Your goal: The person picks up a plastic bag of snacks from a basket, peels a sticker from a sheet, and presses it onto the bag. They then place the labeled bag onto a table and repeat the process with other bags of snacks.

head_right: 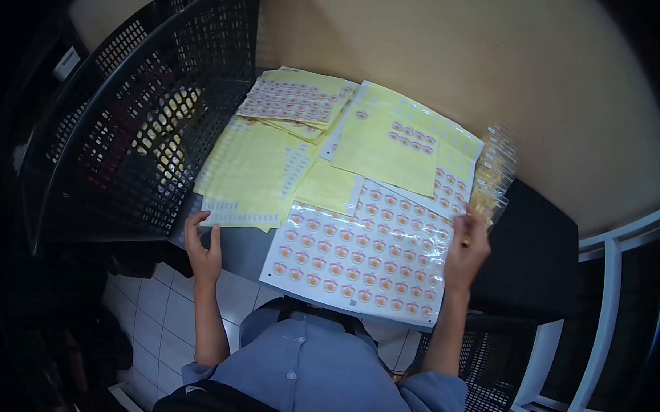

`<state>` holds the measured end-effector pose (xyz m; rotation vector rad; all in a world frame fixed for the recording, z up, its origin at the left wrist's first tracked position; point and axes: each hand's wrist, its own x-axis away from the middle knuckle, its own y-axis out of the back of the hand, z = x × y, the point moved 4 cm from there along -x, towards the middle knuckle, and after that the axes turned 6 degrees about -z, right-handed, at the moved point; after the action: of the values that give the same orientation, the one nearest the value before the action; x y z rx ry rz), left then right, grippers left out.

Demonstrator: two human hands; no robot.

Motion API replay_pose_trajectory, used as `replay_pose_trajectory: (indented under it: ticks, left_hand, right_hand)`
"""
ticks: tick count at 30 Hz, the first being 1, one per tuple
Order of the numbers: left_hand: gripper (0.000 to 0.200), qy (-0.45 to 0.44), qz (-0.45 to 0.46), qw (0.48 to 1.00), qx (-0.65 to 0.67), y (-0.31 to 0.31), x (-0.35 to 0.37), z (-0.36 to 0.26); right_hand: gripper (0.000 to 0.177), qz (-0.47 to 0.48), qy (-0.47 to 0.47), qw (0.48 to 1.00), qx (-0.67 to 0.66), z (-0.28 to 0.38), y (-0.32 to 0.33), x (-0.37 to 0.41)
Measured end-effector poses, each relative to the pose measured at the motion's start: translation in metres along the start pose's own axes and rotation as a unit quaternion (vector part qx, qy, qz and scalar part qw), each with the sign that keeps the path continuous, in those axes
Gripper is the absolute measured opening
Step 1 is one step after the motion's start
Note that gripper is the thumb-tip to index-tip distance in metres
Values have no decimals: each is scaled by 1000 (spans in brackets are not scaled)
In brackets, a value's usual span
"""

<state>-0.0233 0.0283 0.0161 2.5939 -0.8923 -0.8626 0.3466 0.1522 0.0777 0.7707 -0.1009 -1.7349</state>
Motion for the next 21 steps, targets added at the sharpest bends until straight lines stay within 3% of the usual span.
replay_pose_trajectory:
  ticks: [2, 5, 7, 9, 17, 21]
  left_hand:
    - [26, -31, 38, 998, -34, -4, -1, -7]
    - [28, -57, 76, 993, -67, 6, -26, 11]
    - [33, -83, 94, 989, -85, 4, -30, 16]
    - [41, -85, 118, 985, -95, 0, -33, 19]
    - [54, -71, 177, 975, -117, -7, -43, 24]
    - [51, -97, 187, 970, -124, -9, -45, 22]
  right_hand:
    - [25, 36, 37, 998, -28, 22, -23, 1]
    - [28, 216, 159, 962, -50, 85, -130, 29]
    - [30, 262, 213, 939, -57, 115, -177, 44]
    - [38, 308, 211, 925, -75, 116, -220, 59]
    - [45, 295, 210, 932, -3, 106, -265, 77]
    - [37, 290, 211, 934, 1, 103, -267, 76]
